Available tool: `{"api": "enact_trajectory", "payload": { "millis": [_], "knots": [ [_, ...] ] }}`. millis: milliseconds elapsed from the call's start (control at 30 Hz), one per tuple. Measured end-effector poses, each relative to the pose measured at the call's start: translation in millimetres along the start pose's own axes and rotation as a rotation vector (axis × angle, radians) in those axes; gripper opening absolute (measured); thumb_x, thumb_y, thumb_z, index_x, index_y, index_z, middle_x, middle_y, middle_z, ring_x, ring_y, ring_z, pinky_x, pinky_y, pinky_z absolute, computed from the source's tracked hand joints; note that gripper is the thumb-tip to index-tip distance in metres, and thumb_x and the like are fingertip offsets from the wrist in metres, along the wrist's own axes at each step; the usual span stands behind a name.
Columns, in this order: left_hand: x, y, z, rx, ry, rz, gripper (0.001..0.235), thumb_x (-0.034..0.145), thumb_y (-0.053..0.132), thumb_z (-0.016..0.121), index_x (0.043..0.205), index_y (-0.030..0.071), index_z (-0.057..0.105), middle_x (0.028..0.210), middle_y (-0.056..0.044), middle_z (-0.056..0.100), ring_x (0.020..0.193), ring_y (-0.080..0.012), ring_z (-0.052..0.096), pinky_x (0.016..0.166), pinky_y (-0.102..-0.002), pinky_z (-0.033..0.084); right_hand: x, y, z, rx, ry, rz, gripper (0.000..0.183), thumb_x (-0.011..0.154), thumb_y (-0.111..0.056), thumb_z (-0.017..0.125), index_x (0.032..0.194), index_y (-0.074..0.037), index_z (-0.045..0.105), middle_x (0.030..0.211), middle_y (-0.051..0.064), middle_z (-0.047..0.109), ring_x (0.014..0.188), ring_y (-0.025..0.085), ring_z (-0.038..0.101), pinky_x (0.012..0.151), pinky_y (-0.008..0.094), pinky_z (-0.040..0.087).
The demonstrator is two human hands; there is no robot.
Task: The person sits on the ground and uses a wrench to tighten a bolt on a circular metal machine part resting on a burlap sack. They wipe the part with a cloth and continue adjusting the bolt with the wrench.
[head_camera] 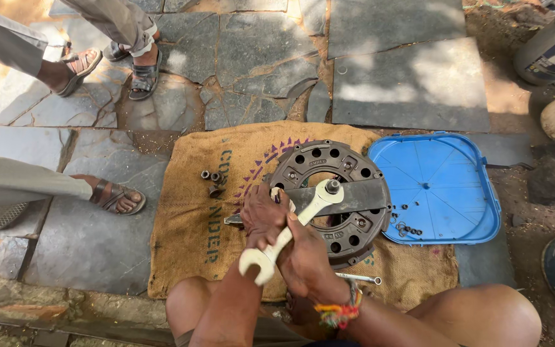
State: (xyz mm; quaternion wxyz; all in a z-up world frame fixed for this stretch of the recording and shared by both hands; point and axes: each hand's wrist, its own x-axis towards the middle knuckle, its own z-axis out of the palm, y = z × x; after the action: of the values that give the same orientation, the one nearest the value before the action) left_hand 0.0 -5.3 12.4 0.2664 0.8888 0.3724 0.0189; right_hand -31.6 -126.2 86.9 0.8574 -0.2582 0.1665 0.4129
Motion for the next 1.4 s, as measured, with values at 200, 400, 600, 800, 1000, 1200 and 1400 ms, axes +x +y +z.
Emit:
{"api": "enact_trajectory", "payload": {
  "millis": [200,400,600,800,1000,1200,1400],
  "knots": [
    [0,-5,10,-0.041,0.118,0.056,0.036,0.083,0.039,0.069,0.096,0.006,0.066,0.103,-0.015,0.067,0.100,-0.0368,0.064,0.084,-0.052,0.050,11,8,-10,0.002,-0.062,-0.020,0.034,0.107,-0.034,0.056,0.087,-0.008,0.049,0.059,0.000,0.034,0.057,0.017,0.043,0.065,0.039,0.045],
    [-1,-16,26,0.014,0.209,0.048,0.034,0.084,0.039,0.070,0.093,0.007,0.066,0.103,-0.015,0.069,0.099,-0.0384,0.066,0.083,-0.054,0.052,7,7,-10,0.022,-0.047,0.124,0.039,0.102,-0.041,0.055,0.081,-0.009,0.046,0.057,0.000,0.028,0.052,0.016,0.035,0.063,0.041,0.048],
    [3,-27,33,0.036,0.198,0.085,0.032,0.086,0.039,0.068,0.092,0.008,0.065,0.103,-0.014,0.069,0.102,-0.0383,0.065,0.085,-0.054,0.052,-47,-125,-56,-0.513,0.043,0.638,0.015,0.103,-0.029,0.060,0.102,-0.015,0.055,0.064,-0.002,0.036,0.050,0.011,0.036,0.055,0.037,0.046],
    [10,-16,26,0.034,0.165,0.060,0.034,0.081,0.040,0.067,0.095,0.009,0.066,0.109,-0.014,0.065,0.108,-0.0374,0.062,0.088,-0.058,0.047,-58,-116,-66,-0.568,-0.014,0.469,0.041,0.097,-0.046,0.054,0.091,-0.005,0.055,0.055,0.004,0.043,0.044,0.019,0.045,0.053,0.042,0.053],
    [11,-11,17,0.059,0.070,0.013,0.034,0.086,0.041,0.065,0.099,0.010,0.064,0.109,-0.013,0.064,0.108,-0.0353,0.063,0.089,-0.056,0.048,-47,-37,-59,-0.226,-0.102,0.286,0.039,0.105,-0.042,0.047,0.093,-0.005,0.053,0.063,0.006,0.049,0.058,0.022,0.053,0.068,0.046,0.055],
    [8,-12,17,0.035,0.116,0.056,0.034,0.084,0.041,0.066,0.095,0.009,0.063,0.106,-0.013,0.065,0.105,-0.0360,0.063,0.086,-0.054,0.050,-25,-5,-26,-0.075,0.001,0.109,0.041,0.104,-0.043,0.042,0.092,-0.005,0.053,0.067,0.010,0.053,0.065,0.028,0.057,0.076,0.051,0.056],
    [3,-9,12,0.013,0.077,0.032,0.032,0.086,0.040,0.065,0.095,0.009,0.063,0.097,-0.012,0.065,0.096,-0.0326,0.067,0.081,-0.049,0.055,13,10,-15,0.010,-0.021,-0.016,0.040,0.109,-0.039,0.040,0.095,-0.004,0.052,0.073,0.012,0.055,0.073,0.027,0.058,0.082,0.047,0.051]
  ]
}}
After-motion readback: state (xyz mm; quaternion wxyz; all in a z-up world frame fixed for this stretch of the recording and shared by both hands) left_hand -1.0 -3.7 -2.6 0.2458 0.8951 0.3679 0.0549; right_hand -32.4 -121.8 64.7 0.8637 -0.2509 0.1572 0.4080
